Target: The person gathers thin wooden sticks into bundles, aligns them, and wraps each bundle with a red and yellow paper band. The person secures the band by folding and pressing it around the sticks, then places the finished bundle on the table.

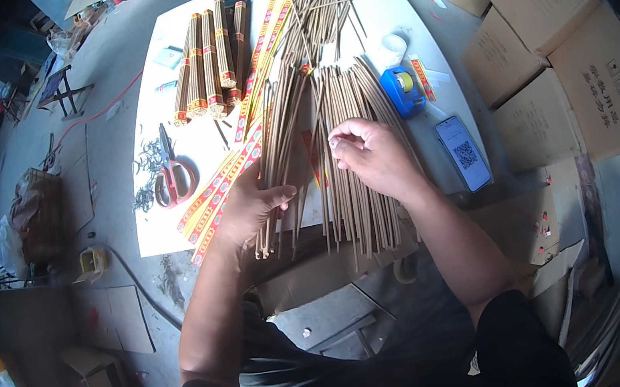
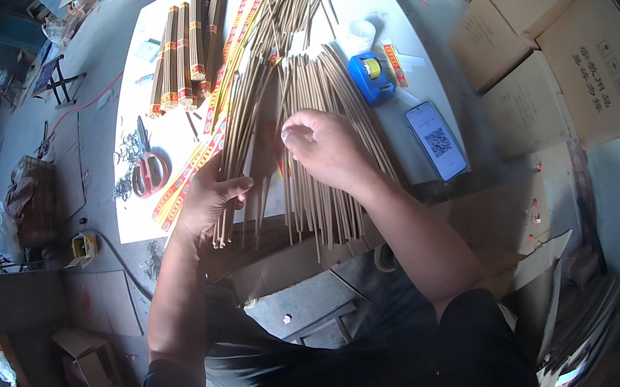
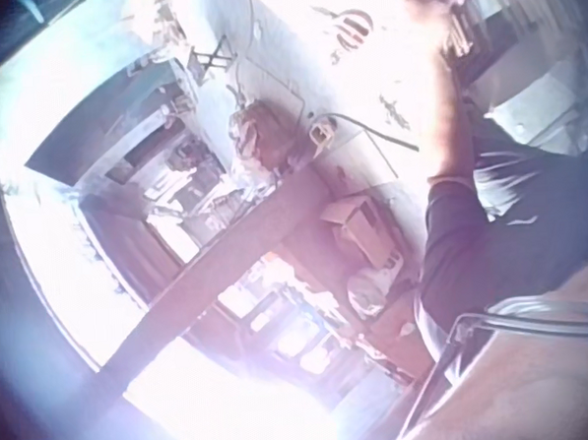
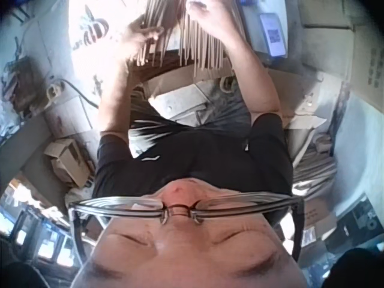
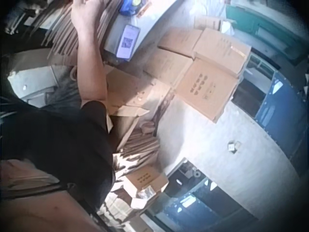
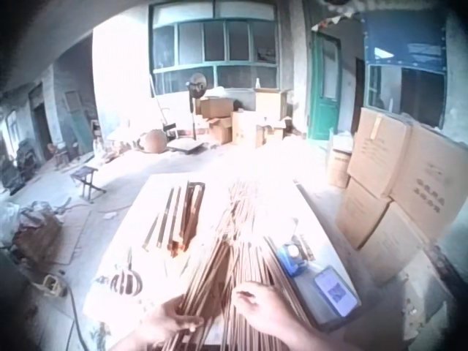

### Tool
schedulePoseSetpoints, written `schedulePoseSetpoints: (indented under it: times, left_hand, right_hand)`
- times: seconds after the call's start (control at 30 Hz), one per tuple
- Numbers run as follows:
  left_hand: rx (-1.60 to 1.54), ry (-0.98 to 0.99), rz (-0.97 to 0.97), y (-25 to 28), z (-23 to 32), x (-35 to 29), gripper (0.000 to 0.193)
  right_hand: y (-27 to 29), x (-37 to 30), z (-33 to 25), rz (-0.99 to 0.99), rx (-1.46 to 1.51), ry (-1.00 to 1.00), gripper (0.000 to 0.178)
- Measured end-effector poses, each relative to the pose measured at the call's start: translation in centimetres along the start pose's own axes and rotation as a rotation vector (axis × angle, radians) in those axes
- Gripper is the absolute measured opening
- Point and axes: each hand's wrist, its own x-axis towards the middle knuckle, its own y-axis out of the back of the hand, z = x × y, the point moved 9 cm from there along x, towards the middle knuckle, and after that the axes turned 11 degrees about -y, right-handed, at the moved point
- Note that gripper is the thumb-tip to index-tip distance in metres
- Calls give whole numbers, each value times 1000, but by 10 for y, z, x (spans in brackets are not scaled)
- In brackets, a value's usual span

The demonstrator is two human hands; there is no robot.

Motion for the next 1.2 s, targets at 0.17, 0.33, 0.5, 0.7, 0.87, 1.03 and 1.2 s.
schedulePoseSetpoints:
  times: [0.17,0.33,0.5,0.7,0.87,1.03,1.2]
  left_hand:
    - [-254,44,-8,6,-5,-6,46]
    - [160,-95,15,14,-1,-11,52]
    - [879,-336,73,11,-14,-16,83]
    - [1115,-351,24,-13,-8,-29,99]
    - [1254,-308,39,-25,-25,-47,91]
    - [1333,-76,14,-42,-41,-58,81]
    - [1543,-59,36,-55,-31,-54,84]
  right_hand:
    - [-13,1,17,-24,-22,-113,23]
    - [-39,-9,31,-103,37,-324,31]
    - [-90,-35,49,-277,130,-547,57]
    - [-94,-39,69,-251,167,-574,62]
    - [-99,-37,90,-234,278,-559,35]
    - [-108,-43,94,-210,336,-530,25]
    - [-113,-49,112,-303,259,-545,24]
